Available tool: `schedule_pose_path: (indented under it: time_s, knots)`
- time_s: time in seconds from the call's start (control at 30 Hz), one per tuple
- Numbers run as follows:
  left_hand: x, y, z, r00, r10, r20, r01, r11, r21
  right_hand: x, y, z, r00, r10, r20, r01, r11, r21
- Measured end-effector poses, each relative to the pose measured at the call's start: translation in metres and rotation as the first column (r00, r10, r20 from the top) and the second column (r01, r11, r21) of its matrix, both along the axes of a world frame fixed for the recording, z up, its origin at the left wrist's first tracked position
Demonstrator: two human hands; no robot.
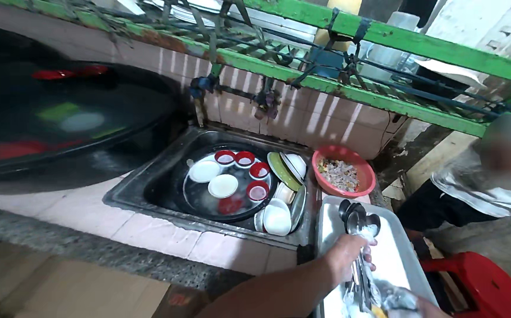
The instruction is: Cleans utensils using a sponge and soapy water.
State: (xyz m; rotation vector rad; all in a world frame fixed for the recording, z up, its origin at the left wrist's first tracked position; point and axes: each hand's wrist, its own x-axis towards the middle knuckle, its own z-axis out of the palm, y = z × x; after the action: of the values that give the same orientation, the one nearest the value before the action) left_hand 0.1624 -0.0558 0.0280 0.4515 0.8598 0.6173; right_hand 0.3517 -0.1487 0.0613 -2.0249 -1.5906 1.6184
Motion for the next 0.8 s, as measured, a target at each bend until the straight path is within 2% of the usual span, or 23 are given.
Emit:
schedule_pose_path:
  time_s: [0.07, 0.13, 0.23, 0.33, 0.37, 0.4, 0.47, 0.53, 0.6, 0.67, 0.8]
  knots:
    - [0.002, -0.002, -0.001, 0.996, -0.031, -0.085, 0.034, 0.999, 0.026, 0.003, 0.001, 0.007, 0.978, -0.209, -0.026, 0.209, 0.945, 0.251]
    - [0.005, -0.01, 0.0, 0.983, -0.122, -0.139, 0.132, 0.989, 0.064, -0.017, 0.01, 0.019, 0.913, -0.389, -0.118, 0.402, 0.815, 0.417]
    - [0.008, -0.02, -0.002, 0.962, -0.205, -0.179, 0.227, 0.968, 0.11, -0.041, 0.023, 0.01, 0.823, -0.54, -0.173, 0.538, 0.647, 0.541]
    - [0.008, -0.019, -0.005, 0.952, -0.119, -0.281, 0.168, 0.974, 0.154, -0.045, 0.026, -0.011, 0.698, -0.645, -0.312, 0.685, 0.473, 0.554]
    - [0.007, -0.017, -0.005, 0.944, -0.09, -0.318, 0.146, 0.976, 0.158, -0.047, 0.024, -0.016, 0.678, -0.64, -0.362, 0.712, 0.45, 0.539]
    - [0.007, -0.016, -0.004, 0.935, -0.083, -0.345, 0.146, 0.976, 0.159, -0.052, 0.021, -0.019, 0.681, -0.622, -0.386, 0.716, 0.458, 0.526]
    - [0.007, -0.017, -0.002, 0.91, -0.102, -0.403, 0.185, 0.968, 0.172, -0.062, 0.016, -0.025, 0.756, -0.565, -0.332, 0.645, 0.551, 0.529]
    - [0.008, -0.017, -0.001, 0.887, -0.132, -0.443, 0.224, 0.961, 0.161, -0.059, 0.021, -0.028, 0.849, -0.516, -0.116, 0.468, 0.632, 0.618]
    - [0.01, -0.016, -0.001, 0.881, -0.147, -0.45, 0.232, 0.963, 0.14, -0.045, 0.034, -0.033, 0.857, -0.509, 0.078, 0.296, 0.612, 0.733]
    - [0.01, -0.014, -0.001, 0.876, -0.133, -0.465, 0.227, 0.962, 0.153, -0.042, 0.044, -0.035, 0.835, -0.537, 0.122, 0.256, 0.574, 0.778]
    - [0.008, -0.012, 0.001, 0.854, -0.126, -0.505, 0.243, 0.954, 0.174, -0.066, 0.034, -0.029, 0.871, -0.469, 0.148, 0.257, 0.691, 0.675]
